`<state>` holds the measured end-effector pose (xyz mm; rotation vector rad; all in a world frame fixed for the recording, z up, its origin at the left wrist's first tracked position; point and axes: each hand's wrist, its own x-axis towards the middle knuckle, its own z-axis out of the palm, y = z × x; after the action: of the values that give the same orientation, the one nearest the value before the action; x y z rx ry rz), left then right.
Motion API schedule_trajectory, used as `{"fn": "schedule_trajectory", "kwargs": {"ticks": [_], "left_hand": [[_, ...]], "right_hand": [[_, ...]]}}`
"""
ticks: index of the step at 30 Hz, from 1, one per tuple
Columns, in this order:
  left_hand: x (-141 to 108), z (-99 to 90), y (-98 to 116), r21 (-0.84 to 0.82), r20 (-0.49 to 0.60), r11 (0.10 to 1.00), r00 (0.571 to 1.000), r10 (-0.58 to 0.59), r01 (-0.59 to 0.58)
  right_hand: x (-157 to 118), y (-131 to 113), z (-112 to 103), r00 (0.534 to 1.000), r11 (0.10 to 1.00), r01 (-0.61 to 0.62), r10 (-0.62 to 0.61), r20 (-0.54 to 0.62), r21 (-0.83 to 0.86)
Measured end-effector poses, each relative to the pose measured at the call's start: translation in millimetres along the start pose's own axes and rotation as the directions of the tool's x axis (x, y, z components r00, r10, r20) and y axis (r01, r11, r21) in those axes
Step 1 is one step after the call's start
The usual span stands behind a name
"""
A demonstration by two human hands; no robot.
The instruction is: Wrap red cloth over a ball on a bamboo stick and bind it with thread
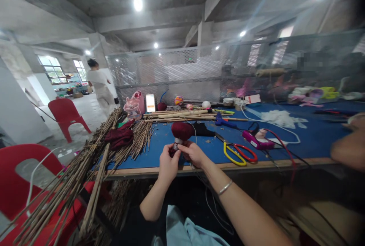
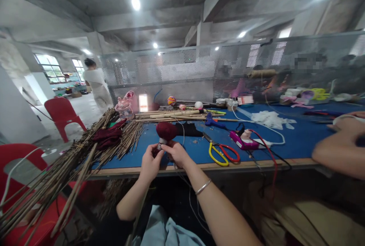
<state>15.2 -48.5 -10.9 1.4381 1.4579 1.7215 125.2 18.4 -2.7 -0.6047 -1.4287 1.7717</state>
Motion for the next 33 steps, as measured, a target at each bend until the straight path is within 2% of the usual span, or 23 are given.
{"fn": "schedule_trajectory", "kwargs": {"ticks": [4, 10, 20, 27, 33], "left_hand": [[4, -1.6, -2, -0.027, -0.020, 0.999, 1.000, -0.018, 0.018], [5, -0.6, -3, -0.050, 0.006, 0.998, 0.999, -0.046, 0.047], [7, 0.2, -9, -0.077, 0.032, 0.995, 0.998, -0.061, 0.063], [4, -0.5, -1, 0.005, 0.051, 0.999, 0.998, -0.042, 0.041], [4, -0.9, -1, -0.021, 0.031, 0.998, 0.998, -0.053, 0.054]], "right_hand": [[0, 0, 2, 0.995, 0.997, 0.046, -0.050, -0.084, -0.058], [-4, 2, 1, 0.979, 0.992, 0.081, -0.098, -0.180, -0.101], [-8, 4, -5, 0.979, 0.990, 0.130, -0.137, -0.148, -0.059], [-10, 2, -4, 0.982, 0.992, 0.126, -0.124, -0.146, 0.008], [-9, 2, -2, 0.995, 0.997, 0.073, -0.075, -0.068, -0.025]]}}
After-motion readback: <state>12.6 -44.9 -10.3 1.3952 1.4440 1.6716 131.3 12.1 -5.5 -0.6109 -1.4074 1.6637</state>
